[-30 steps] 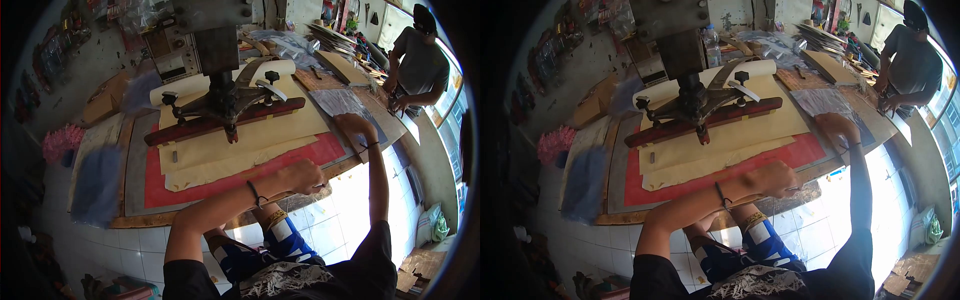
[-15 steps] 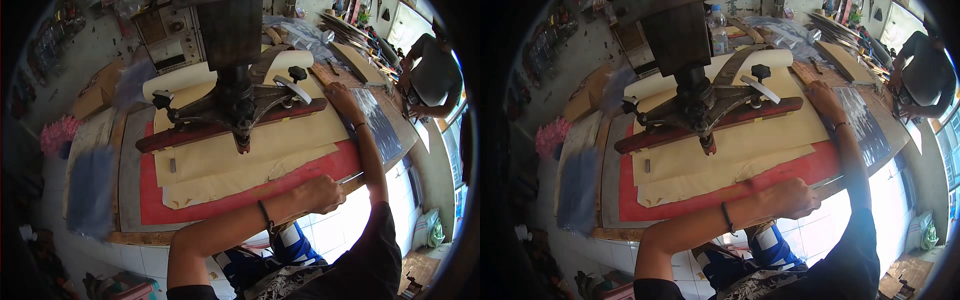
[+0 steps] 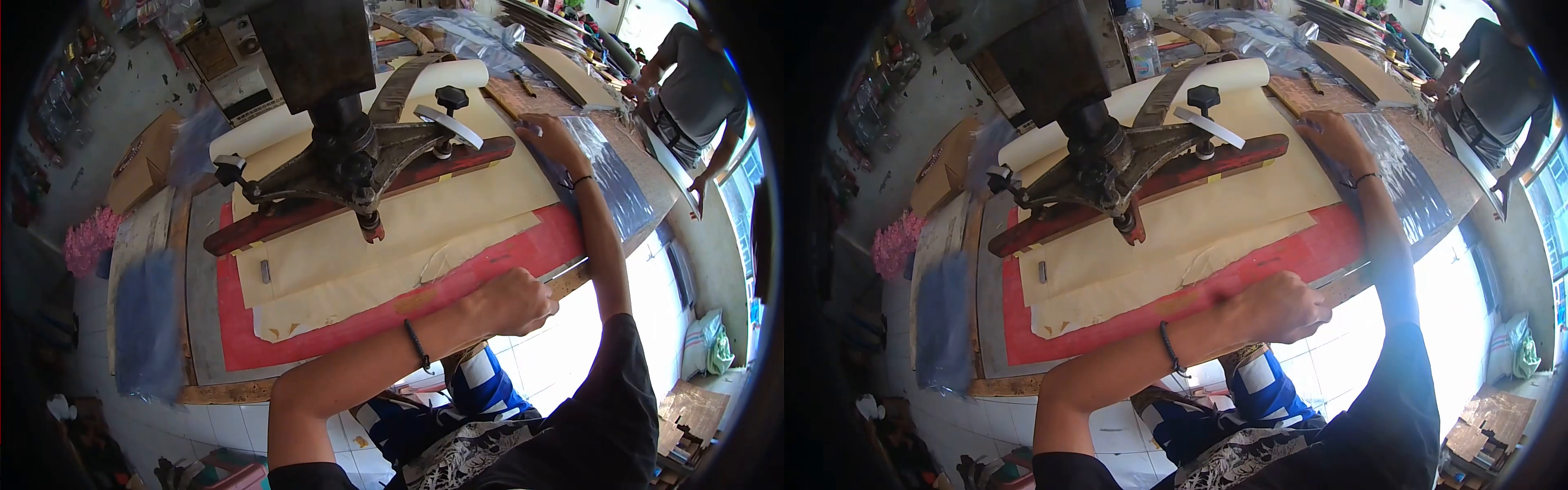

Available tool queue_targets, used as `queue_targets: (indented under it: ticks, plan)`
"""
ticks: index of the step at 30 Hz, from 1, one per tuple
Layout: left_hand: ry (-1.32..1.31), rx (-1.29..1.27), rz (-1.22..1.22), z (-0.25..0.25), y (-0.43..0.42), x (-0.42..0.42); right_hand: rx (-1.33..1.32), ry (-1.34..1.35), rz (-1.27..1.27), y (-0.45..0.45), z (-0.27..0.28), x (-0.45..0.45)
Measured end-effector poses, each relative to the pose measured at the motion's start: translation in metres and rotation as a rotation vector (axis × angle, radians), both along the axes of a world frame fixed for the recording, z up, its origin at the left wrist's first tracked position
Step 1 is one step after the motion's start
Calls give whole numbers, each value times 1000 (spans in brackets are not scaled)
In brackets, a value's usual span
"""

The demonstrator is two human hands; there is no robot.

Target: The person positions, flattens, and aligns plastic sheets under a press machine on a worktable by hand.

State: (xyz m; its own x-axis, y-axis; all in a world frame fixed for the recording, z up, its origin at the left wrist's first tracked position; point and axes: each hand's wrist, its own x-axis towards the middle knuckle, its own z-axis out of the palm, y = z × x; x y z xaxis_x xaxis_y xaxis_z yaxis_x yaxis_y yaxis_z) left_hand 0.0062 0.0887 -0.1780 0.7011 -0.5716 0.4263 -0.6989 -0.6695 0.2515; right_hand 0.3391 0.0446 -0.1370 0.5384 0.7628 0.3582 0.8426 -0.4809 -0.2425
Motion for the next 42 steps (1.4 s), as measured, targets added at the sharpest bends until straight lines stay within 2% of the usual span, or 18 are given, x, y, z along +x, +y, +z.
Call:
queue_targets:
  ticks: [5,11,17,20,23,24,25,28,29,33,36,37,40,42]
  plan:
    - [40,27,3,3,1,-1,39,-14,37,-2,-2,0]
    - [10,-16,17,4,-1,-3,18,-219,69,3,0,-3]
    - [80,-125,4,2,1,0,44,-255,45,6,-1,-4]
    - [126,-143,18,6,4,1,16,-137,-80,8,-4,-6]
    - [132,-145,29,2,2,4,78,-215,-42,7,-32,18]
    - [131,-149,36,3,3,4,86,-221,-27,8,-26,14]
    - [139,-108,56,3,4,4,20,-194,-10,3,-19,10]
    - [139,-43,97,5,4,4,115,323,117,-21,12,18]
    - [128,-57,96,5,5,4,225,338,184,-35,15,18]
    - [205,-227,81,11,5,1,171,3,168,-81,-12,9]
    - [420,-373,154,28,5,-3,334,-13,108,-83,-20,-12]
    - [365,-479,59,27,5,0,301,36,49,-84,-16,-15]
    - [441,-540,129,48,5,6,370,96,-62,-84,-11,-16]
    - [290,-630,152,45,2,30,442,-1,-87,-85,-12,-17]
